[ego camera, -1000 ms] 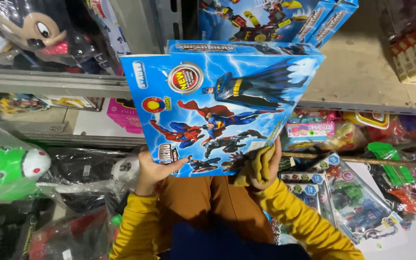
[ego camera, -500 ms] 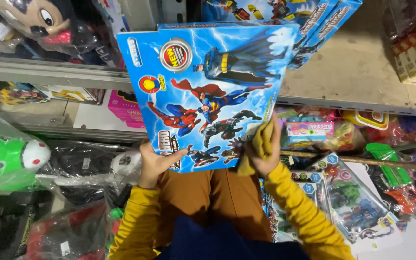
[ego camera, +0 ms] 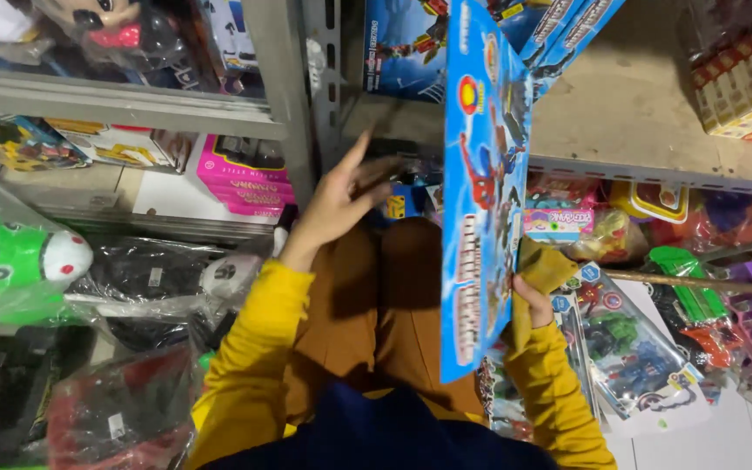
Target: Cleaning toy boxes with a yellow cloth in a toy store.
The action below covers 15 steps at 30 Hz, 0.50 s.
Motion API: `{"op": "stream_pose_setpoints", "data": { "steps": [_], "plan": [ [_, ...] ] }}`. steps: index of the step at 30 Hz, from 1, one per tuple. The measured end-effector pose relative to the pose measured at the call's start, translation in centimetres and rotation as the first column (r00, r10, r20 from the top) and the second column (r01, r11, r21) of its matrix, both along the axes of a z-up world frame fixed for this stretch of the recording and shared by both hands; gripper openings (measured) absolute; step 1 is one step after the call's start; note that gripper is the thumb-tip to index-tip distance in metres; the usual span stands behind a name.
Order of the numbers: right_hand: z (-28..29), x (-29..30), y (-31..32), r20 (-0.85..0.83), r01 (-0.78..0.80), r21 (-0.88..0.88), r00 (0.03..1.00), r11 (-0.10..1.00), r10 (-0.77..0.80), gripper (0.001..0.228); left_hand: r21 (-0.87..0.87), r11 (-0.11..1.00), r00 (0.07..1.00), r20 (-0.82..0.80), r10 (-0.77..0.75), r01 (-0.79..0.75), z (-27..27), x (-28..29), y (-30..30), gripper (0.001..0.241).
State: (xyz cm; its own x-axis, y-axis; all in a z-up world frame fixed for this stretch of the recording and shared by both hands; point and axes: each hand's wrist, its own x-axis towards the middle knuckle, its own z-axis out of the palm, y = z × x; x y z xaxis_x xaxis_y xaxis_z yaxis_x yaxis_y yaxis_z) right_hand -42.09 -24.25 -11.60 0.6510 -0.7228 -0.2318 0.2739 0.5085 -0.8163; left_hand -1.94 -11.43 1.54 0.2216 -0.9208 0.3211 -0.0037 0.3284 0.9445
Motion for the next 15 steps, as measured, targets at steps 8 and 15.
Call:
{"op": "stream_pose_setpoints", "data": {
  "steps": [8,15],
  "plan": [
    [7.9,0.2,0.2,0.032,0.025,-0.047,0.999,0.999,-0.023,0.055,-0.250,0.965,0.943,0.333,0.009,0.079,3.0,0.5,-7.7,0.098],
    [10.8,0.4,-2.2,0.053,0.034,-0.081,0.998,0.996,-0.029,0.064,-0.214,0.969,0.950,0.257,0.176,-0.121,-3.1,0.0,-3.0,0.062]
  ]
}}
